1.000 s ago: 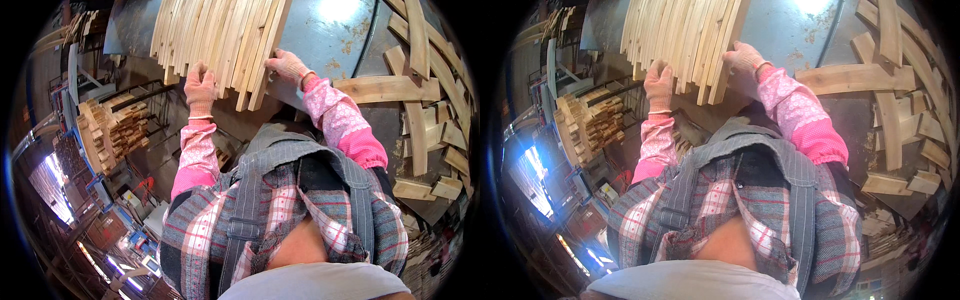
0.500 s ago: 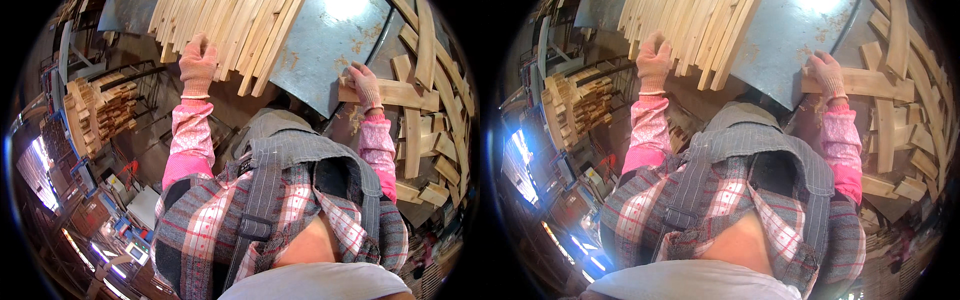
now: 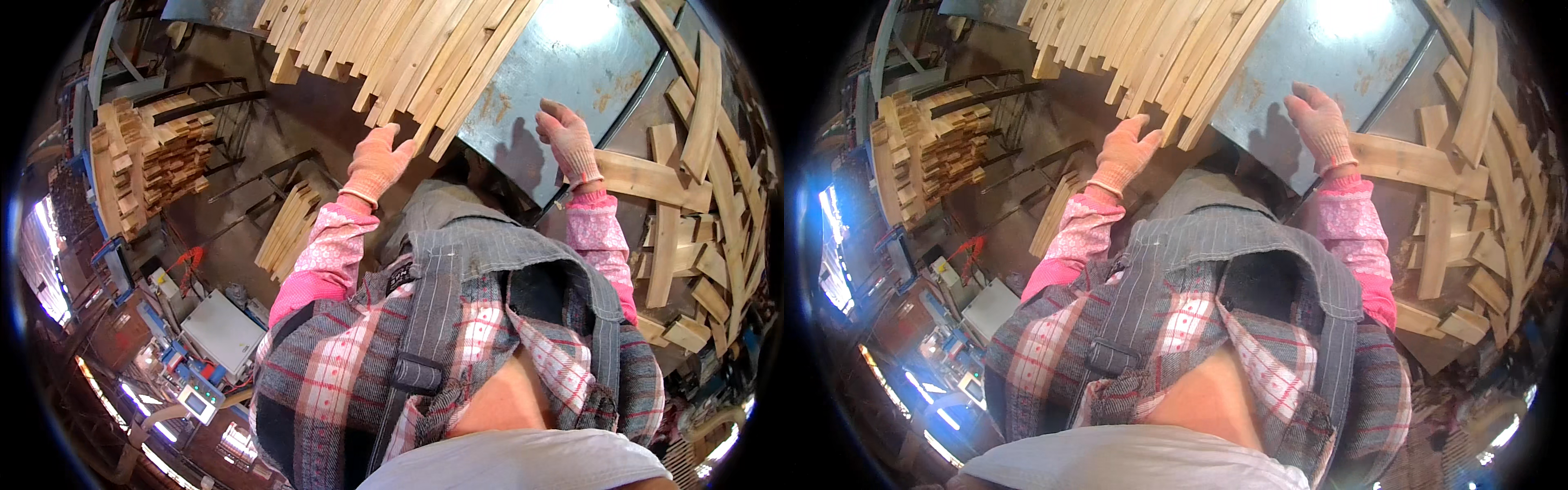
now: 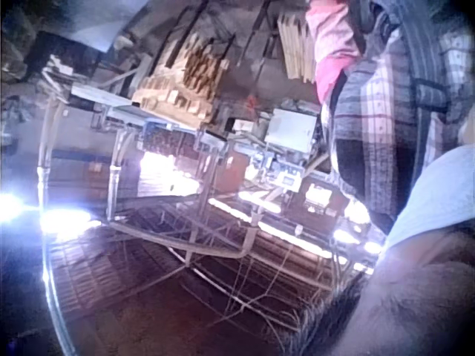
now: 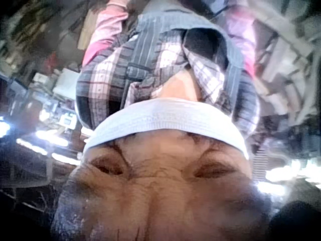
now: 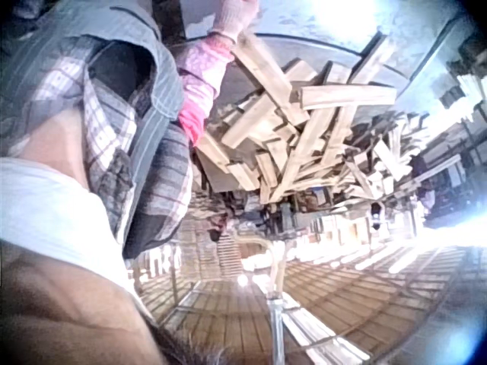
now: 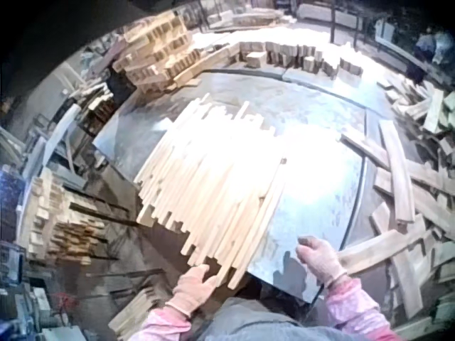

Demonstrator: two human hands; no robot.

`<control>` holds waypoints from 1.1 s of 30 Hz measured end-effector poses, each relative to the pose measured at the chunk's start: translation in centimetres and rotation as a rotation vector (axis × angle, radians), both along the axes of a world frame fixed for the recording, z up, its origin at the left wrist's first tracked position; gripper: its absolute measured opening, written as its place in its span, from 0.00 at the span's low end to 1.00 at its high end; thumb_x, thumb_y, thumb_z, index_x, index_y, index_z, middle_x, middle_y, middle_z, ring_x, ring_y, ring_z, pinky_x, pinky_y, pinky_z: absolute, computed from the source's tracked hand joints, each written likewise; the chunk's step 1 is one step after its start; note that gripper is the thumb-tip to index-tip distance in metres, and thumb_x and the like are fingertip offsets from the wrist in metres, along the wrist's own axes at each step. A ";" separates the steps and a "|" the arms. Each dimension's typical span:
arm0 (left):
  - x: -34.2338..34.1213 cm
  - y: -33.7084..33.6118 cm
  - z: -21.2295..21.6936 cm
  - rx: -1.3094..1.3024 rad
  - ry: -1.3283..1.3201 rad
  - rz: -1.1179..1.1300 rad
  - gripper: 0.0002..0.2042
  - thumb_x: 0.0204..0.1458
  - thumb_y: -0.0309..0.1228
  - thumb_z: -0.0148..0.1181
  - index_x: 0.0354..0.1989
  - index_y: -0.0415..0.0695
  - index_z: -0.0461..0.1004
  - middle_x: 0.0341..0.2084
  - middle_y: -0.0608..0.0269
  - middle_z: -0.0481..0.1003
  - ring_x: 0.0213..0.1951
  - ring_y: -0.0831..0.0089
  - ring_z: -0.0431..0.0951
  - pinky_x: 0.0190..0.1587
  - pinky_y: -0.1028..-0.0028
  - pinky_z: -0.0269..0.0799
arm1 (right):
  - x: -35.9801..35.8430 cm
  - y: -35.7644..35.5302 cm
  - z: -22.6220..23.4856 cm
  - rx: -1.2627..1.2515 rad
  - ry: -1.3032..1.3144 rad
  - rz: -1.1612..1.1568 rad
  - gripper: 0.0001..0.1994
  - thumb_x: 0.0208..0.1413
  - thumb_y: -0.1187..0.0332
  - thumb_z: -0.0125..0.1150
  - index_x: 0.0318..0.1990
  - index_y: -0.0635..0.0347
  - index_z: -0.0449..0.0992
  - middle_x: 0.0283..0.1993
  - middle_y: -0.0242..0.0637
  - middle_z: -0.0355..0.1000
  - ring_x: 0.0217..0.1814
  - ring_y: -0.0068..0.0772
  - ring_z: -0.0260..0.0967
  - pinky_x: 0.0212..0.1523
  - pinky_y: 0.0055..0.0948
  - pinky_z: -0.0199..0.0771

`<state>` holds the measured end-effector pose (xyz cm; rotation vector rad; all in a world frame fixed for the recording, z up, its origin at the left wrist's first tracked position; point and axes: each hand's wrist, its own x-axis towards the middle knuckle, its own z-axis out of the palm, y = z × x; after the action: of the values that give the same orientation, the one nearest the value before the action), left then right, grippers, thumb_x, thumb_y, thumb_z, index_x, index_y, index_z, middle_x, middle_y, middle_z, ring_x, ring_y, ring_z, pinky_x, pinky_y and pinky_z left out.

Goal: The person sorts and stacks wooden planks on a metal table in a workshop. They pick up individual pieces from a pile, inspect them, and place them into a neat stack, occasionally moving other planks aside to access the pile.

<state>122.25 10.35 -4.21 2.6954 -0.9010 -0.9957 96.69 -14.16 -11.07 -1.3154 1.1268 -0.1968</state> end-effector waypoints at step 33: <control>-2.3 1.6 1.6 -0.425 0.350 -0.091 0.50 0.52 0.45 0.68 0.76 0.33 0.44 0.68 0.31 0.60 0.67 0.37 0.63 0.69 0.54 0.62 | 22.8 -26.2 7.0 -0.592 0.138 0.081 0.14 0.50 0.60 0.72 0.41 0.57 0.85 0.35 0.49 0.82 0.36 0.51 0.80 0.39 0.42 0.78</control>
<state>120.00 11.97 -2.58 2.0707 -1.0292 -1.1003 119.48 -40.35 -4.10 -1.9188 1.1738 -0.4062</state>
